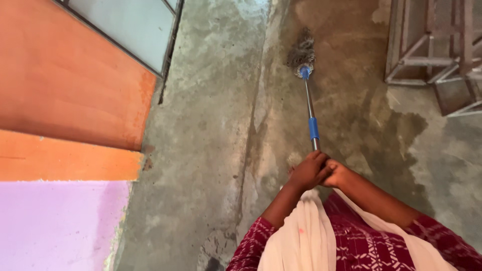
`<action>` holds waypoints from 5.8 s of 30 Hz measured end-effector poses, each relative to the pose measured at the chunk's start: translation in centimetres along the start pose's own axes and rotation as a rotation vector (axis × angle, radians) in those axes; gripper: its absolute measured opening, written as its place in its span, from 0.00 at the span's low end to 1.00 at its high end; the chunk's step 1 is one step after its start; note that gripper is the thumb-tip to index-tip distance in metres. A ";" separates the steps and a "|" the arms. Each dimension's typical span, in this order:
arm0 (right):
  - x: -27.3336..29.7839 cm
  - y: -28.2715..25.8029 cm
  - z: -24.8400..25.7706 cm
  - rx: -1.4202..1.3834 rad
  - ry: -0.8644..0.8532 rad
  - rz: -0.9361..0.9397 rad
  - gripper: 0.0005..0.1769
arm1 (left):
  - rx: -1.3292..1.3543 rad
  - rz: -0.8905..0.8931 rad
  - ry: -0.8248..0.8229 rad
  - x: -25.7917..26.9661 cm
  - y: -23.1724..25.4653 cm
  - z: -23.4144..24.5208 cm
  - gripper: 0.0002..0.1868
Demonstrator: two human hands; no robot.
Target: The person mops a concrete floor using a mop, sliding the mop head back and forth over wet surfaces and along the base of the walls.
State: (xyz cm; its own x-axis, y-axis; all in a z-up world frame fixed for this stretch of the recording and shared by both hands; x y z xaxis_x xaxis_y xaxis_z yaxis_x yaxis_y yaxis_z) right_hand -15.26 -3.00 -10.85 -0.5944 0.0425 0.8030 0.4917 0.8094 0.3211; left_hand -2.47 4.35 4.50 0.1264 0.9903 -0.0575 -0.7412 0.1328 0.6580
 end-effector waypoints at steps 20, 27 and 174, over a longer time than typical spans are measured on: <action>11.1 8.6 11.3 0.011 -0.010 -0.236 0.08 | 0.005 0.053 -0.074 13.2 10.9 -0.4 0.27; 2.0 1.8 5.9 -0.063 -0.046 -0.204 0.14 | -0.198 -0.079 -0.035 4.4 2.7 -1.0 0.25; 4.4 -1.5 9.3 -0.062 -0.134 0.220 0.13 | -0.132 0.013 -0.172 3.7 4.1 -2.1 0.39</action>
State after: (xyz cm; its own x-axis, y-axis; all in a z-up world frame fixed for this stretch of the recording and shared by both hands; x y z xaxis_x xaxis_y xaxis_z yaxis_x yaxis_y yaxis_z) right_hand -24.51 1.40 -12.48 -0.5459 0.2940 0.7846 0.6538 0.7351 0.1795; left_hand -6.48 8.63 5.39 0.2181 0.9720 0.0868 -0.8223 0.1352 0.5527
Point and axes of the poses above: each hand's wrist, its own x-axis away from the middle knuckle, its own z-axis out of the back of the hand, y = z × x, the point moved 1 cm from there along -x, towards the middle knuckle, and after that the axes turned 15 degrees about -x, right-handed, at the moved point
